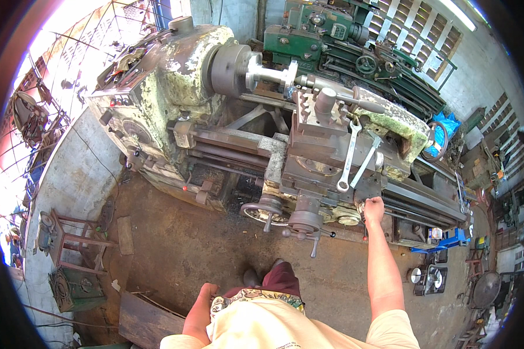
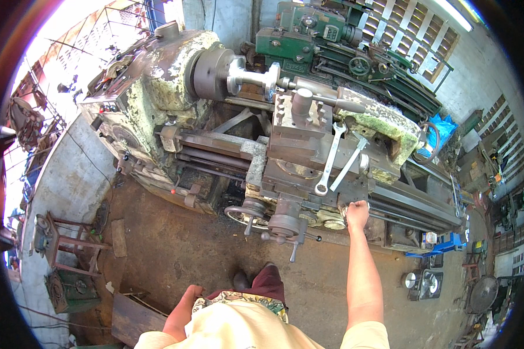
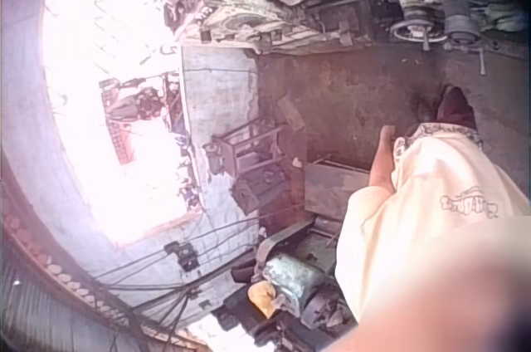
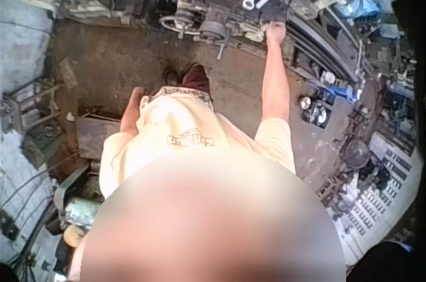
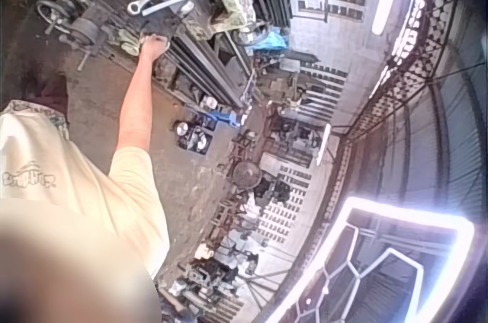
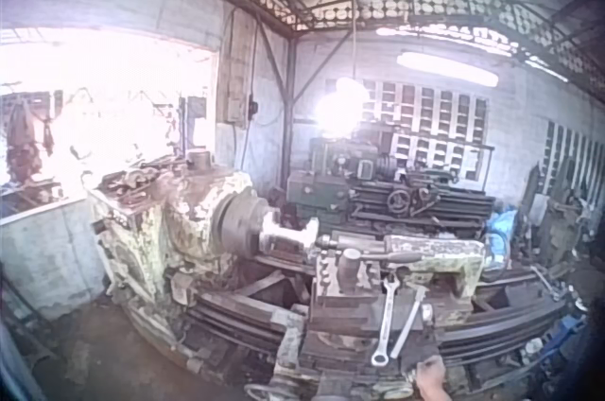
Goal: The person operates a metal lathe, using a wrench to tighten a component on the chuck and adjusting the tool post with a handwheel. The person repeatedly engages the lathe, makes adjustments, and monitors the cutting process.
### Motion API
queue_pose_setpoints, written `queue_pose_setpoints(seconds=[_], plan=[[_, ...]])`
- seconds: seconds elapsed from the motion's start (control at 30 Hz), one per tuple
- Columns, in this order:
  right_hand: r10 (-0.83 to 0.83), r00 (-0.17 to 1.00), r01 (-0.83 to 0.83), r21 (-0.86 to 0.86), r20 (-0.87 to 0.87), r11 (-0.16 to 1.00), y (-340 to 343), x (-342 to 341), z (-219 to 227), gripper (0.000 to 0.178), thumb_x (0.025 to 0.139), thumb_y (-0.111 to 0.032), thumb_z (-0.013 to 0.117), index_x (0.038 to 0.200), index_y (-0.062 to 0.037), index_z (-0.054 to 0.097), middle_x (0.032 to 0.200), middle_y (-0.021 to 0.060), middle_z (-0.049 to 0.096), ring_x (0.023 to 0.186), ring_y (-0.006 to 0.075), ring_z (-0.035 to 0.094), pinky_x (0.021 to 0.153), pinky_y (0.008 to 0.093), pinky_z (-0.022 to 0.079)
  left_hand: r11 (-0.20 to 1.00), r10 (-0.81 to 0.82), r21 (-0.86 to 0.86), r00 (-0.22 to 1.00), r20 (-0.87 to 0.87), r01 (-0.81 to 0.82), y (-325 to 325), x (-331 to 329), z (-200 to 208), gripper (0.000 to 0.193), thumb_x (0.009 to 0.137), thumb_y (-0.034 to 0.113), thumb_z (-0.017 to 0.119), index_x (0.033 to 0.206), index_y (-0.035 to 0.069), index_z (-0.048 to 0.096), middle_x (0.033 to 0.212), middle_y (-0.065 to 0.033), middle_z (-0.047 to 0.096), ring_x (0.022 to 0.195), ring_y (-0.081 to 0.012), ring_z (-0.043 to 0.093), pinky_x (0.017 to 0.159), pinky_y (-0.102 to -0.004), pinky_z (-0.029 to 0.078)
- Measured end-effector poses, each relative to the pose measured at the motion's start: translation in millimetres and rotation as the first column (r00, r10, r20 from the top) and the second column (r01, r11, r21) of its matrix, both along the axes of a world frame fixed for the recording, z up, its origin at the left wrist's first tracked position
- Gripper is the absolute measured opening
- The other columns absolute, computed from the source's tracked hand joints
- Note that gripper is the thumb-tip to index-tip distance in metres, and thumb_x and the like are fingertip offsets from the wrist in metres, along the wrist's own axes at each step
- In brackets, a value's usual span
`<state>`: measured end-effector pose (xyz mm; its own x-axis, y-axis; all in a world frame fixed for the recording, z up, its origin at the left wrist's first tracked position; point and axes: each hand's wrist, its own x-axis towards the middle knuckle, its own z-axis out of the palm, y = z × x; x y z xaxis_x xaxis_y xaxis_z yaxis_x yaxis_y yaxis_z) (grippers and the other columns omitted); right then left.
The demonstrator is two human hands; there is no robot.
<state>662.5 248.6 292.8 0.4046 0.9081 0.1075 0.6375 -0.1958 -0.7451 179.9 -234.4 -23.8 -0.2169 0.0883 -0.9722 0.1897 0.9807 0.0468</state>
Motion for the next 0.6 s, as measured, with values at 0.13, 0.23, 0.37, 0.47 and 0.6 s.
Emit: queue_pose_setpoints(seconds=[0.13,0.23,0.37,0.47,0.6], plan=[[-0.003,1.000,0.003,-0.002,0.013,1.000,1,1,-2,0.013,0.080,-0.016,0.064,0.080,-0.0029,0.060,0.083,0.0176,0.066,0.082,0.0332,0.065,0.078,0.0405,0.048,1.000,0.026,-0.012,0.999,-0.037,-0.026,1,3,9,0.048,0.092,0.045,0.051,0.098,0.001,0.067,0.083,-0.0149,0.064,0.066,-0.0263,0.061,0.063,-0.0428,0.051],[-0.002,1.000,0.002,0.003,0.029,1.000,2,2,-3,0.013,0.080,-0.016,0.064,0.080,-0.0031,0.061,0.083,0.0174,0.066,0.082,0.0334,0.064,0.078,0.0407,0.048,0.999,-0.004,-0.040,1.000,-0.018,0.004,3,2,12,0.048,0.092,0.045,0.050,0.099,0.000,0.067,0.084,-0.0152,0.065,0.067,-0.0266,0.061,0.064,-0.0432,0.051],[-0.008,1.000,0.008,-0.008,0.024,1.000,1,1,-2,0.013,0.080,-0.016,0.063,0.080,-0.0035,0.061,0.083,0.0172,0.066,0.082,0.0338,0.064,0.078,0.0409,0.048,0.999,-0.030,-0.034,0.999,-0.017,0.030,2,-1,4,0.048,0.093,0.044,0.049,0.101,0.000,0.066,0.086,-0.0152,0.065,0.068,-0.0268,0.061,0.064,-0.0435,0.052],[-0.009,1.000,0.009,-0.014,0.015,1.000,0,1,0,0.013,0.080,-0.017,0.063,0.080,-0.0036,0.061,0.083,0.0172,0.066,0.082,0.0340,0.064,0.078,0.0411,0.048,0.998,-0.016,-0.058,1.000,0.013,0.016,0,-3,-5,0.046,0.092,0.043,0.050,0.102,0.001,0.067,0.087,-0.0152,0.065,0.067,-0.0269,0.062,0.063,-0.0436,0.052],[-0.007,0.999,0.008,-0.008,0.049,1.000,0,0,0,0.014,0.080,-0.017,0.064,0.081,-0.0037,0.061,0.083,0.0174,0.066,0.083,0.0344,0.064,0.078,0.0415,0.048,0.996,-0.092,-0.006,0.995,0.039,0.093,-2,-7,-12,0.045,0.091,0.043,0.053,0.097,0.001,0.067,0.083,-0.0140,0.065,0.065,-0.0267,0.061,0.062,-0.0431,0.052]])
